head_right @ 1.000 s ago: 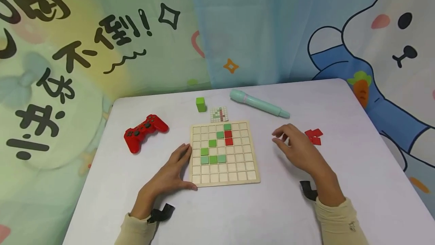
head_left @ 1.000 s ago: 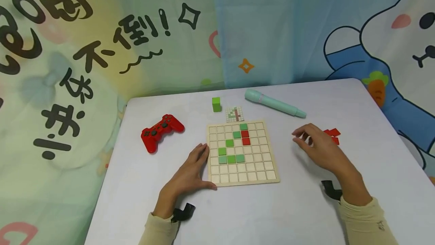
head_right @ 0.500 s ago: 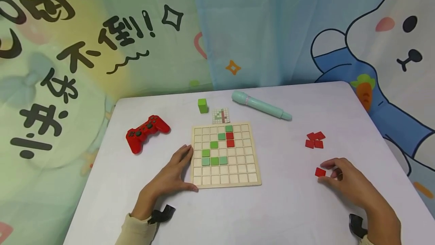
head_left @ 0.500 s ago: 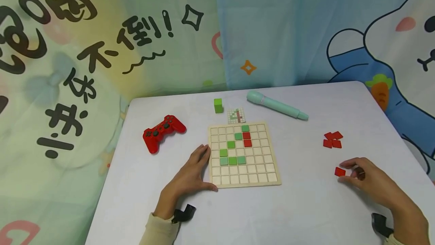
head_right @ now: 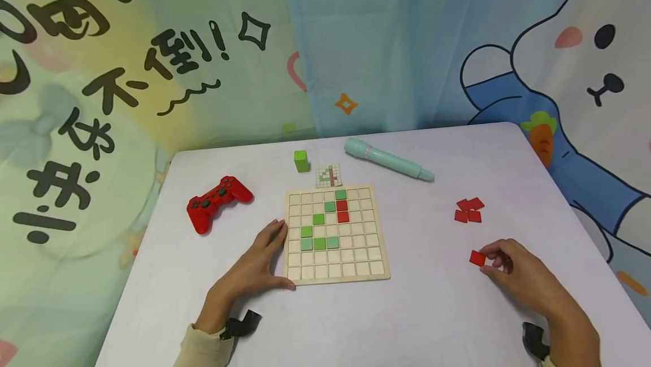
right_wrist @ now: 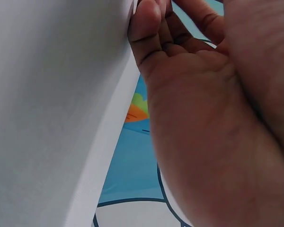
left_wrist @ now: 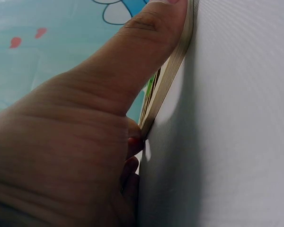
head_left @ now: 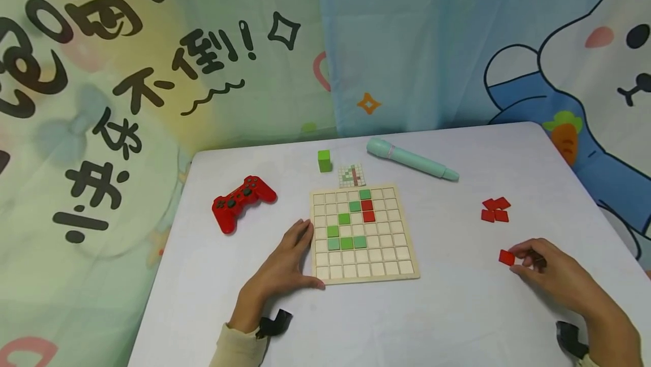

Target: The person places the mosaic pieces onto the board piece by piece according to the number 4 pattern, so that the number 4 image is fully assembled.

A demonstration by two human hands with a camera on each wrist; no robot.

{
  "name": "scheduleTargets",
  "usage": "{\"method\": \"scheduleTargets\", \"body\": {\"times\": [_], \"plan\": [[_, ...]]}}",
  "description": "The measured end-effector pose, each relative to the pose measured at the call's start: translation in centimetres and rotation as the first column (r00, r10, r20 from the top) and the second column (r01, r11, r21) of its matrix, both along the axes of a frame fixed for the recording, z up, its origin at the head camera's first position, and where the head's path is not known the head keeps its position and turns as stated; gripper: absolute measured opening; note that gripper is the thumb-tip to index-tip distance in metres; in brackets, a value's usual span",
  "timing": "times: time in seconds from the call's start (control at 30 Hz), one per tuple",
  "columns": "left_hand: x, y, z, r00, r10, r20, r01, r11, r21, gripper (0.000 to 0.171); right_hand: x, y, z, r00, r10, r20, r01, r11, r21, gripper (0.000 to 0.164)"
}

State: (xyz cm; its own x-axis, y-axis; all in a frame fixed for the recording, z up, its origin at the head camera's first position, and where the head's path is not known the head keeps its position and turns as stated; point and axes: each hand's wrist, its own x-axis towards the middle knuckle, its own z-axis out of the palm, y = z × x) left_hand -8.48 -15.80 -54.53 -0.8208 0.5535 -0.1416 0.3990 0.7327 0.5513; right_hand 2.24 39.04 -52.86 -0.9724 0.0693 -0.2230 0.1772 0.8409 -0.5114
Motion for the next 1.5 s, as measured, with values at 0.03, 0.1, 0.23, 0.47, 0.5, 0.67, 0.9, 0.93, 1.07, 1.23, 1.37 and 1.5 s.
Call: {"method": "scheduleTargets", "body": {"times": [0.03,0.1,0.23,0.47,0.5,0.67,0.9,0.93,1.07,1.23,1.37,1.5], "plan": [[0.0,0.0,0.0,1.0,-0.001,0.0,0.001,1.0,-0.001,0.136,0.1,0.0,-0.1,1.0,-0.001,-0.012,0.001,1.0,0.001,0.047],[0.0,-0.1,0.0,1.0,-0.005,-0.001,0.005,1.0,-0.003,0.136,0.1,0.0,-0.1,1.0,-0.004,-0.021,0.004,1.0,0.002,0.048],[-0.1,-0.1,0.2,1.0,-0.005,-0.006,0.005,1.0,-0.001,0.135,-0.1,0.0,0.0,1.0,-0.002,-0.005,0.002,1.0,-0.004,0.046],[0.0,0.1,0.1,1.0,0.003,0.012,-0.003,1.0,0.004,0.135,-0.7,-0.4,0.6,1.0,0.006,0.03,-0.006,1.0,-0.001,0.045],[0.0,0.1,0.1,1.0,0.002,0.015,-0.002,1.0,0.004,0.135,-0.8,-0.7,0.7,1.0,0.009,0.028,-0.009,1.0,0.002,0.045],[0.1,0.1,0.0,1.0,0.0,0.012,0.0,1.0,0.016,0.134,-2.1,-3.1,2.2,0.994,0.091,-0.06,-0.091,0.996,0.004,0.042],[0.1,0.0,0.1,1.0,0.003,0.003,-0.003,1.0,0.015,0.134,-5.3,-8.0,4.2,0.911,0.295,-0.287,-0.308,0.951,-0.003,0.04],[0.1,0.0,0.1,1.0,0.004,0.001,-0.004,1.0,0.014,0.134,-5.8,-8.8,4.3,0.901,0.317,-0.295,-0.335,0.942,-0.008,0.04],[0.1,0.0,0.1,1.0,0.005,-0.005,-0.005,1.0,0.017,0.134,-7.5,-11.6,4.3,0.876,0.389,-0.285,-0.413,0.91,-0.028,0.037],[0.2,0.0,0.0,1.0,0.008,0.01,-0.008,1.0,0.022,0.134,-9.2,-14.8,4.5,0.871,0.443,-0.212,-0.47,0.878,-0.093,0.028],[0.2,0.0,0.0,1.0,0.008,0.018,-0.008,1.0,0.017,0.134,-10.4,-17.1,4.2,0.865,0.479,-0.149,-0.498,0.854,-0.148,0.02],[0.1,0.0,0.1,1.0,0.0,0.003,0.0,1.0,0.013,0.133,-11.5,-19.1,3.7,0.844,0.517,-0.144,-0.535,0.829,-0.162,0.014]]}}
